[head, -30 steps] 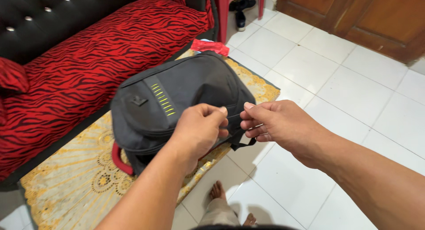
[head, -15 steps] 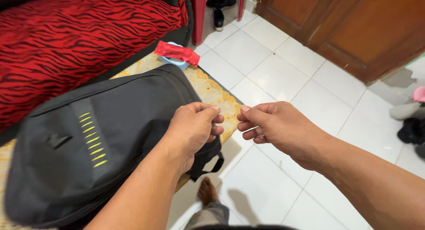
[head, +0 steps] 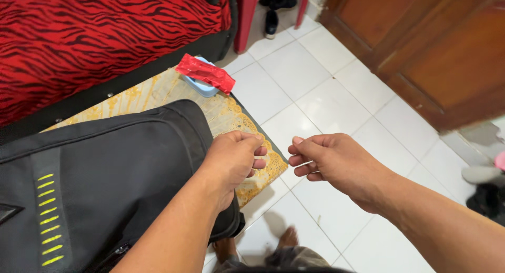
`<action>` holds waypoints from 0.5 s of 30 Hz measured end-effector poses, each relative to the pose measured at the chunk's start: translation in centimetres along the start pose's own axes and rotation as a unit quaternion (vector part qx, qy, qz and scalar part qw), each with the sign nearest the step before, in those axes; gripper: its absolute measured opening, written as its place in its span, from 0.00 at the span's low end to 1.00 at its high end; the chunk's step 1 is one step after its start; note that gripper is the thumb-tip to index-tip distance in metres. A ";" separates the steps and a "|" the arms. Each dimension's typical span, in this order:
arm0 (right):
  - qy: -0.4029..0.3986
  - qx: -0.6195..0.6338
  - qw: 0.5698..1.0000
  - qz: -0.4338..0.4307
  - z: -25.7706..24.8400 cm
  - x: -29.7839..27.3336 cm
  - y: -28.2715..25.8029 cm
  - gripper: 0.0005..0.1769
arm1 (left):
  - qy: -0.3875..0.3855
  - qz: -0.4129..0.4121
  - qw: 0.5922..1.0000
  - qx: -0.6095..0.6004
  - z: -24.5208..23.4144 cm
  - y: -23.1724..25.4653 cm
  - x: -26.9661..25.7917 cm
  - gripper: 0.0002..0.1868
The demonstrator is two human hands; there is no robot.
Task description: The person packs a black backpack with personal items. They place a toothbrush and toothpaste into a front pocket, then put a blue container wrapped in red paper into the main compartment, and finally zip the bag closed.
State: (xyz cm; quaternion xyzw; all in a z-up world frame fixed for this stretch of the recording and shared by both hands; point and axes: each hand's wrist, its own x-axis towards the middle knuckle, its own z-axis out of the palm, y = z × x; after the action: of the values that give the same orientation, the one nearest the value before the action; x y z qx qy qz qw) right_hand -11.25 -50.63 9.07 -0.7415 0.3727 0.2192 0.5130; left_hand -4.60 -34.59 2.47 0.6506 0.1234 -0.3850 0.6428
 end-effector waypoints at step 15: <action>-0.133 -0.090 0.984 -0.078 -8.4 11.8 -4.3 0.24 | 0.161 -0.007 0.982 -0.099 7.0 1.9 5.2 0.11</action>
State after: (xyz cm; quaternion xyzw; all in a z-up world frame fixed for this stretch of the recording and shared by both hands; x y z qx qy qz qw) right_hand -1.05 -61.43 6.49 -0.7758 0.2211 0.3072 0.5048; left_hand -2.24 -43.11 1.33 0.6367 0.2668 -0.2656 0.6730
